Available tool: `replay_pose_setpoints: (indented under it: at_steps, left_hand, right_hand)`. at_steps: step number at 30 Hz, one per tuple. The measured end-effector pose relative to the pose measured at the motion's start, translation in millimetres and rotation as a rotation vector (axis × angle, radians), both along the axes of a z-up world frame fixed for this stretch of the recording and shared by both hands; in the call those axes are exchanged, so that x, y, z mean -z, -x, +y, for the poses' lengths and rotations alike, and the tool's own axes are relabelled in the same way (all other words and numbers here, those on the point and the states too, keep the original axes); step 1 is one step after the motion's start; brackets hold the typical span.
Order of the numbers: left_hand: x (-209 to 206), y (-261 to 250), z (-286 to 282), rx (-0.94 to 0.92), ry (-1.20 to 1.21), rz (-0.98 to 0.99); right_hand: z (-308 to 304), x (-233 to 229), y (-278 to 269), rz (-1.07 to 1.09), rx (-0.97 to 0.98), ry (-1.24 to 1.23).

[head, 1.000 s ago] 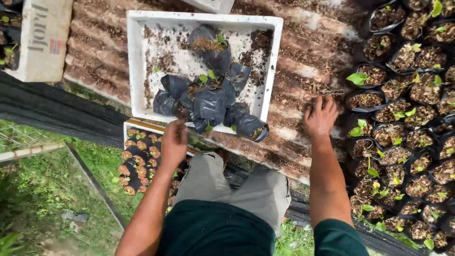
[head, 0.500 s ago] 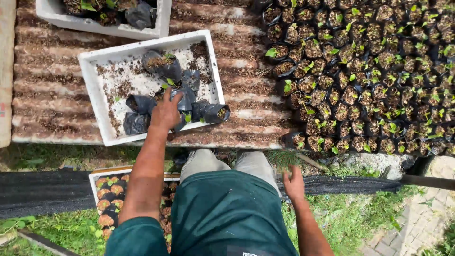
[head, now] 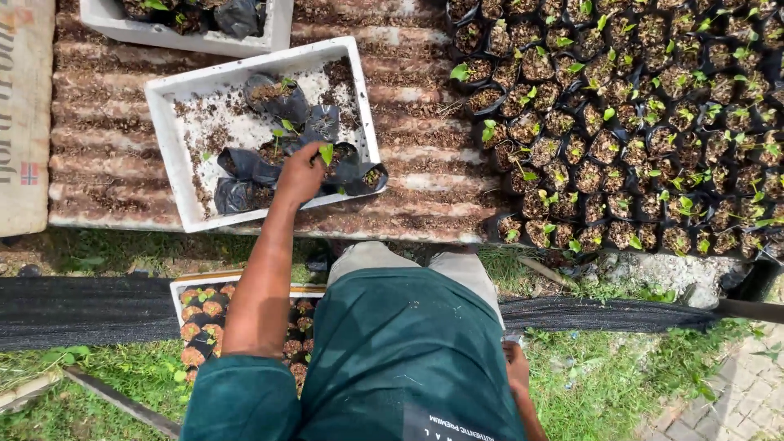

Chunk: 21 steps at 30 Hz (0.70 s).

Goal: Moving small seedling bags from a corrugated nursery bed into white plastic trays for transport or organization.

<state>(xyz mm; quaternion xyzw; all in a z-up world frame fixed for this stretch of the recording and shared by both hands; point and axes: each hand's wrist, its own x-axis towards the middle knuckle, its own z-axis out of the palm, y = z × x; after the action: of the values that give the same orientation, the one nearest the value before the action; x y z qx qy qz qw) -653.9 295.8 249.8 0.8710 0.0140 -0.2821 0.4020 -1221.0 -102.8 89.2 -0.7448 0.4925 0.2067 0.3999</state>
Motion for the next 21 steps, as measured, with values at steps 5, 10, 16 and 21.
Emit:
replay_pose_setpoints:
  at_steps: [5, 10, 16, 21]
  left_hand:
    - [43.4, 27.9, -101.8, 0.049, 0.123, -0.006]
    - [137.2, 47.1, -195.2, -0.199, 0.157, 0.163]
    - [123.6, 41.3, -248.8, -0.421, 0.05, 0.348]
    - [96.8, 80.7, -194.9, -0.242, -0.269, -0.161]
  right_hand:
    - [-49.1, -53.2, -54.1, 0.012, 0.014, 0.096]
    - [-85.1, -115.8, -109.7, 0.042, 0.045, 0.037]
    - [-111.2, -150.7, -128.8, 0.111, 0.005, 0.016]
    - [-151.0, -151.5, -113.9, 0.085, -0.041, -0.006]
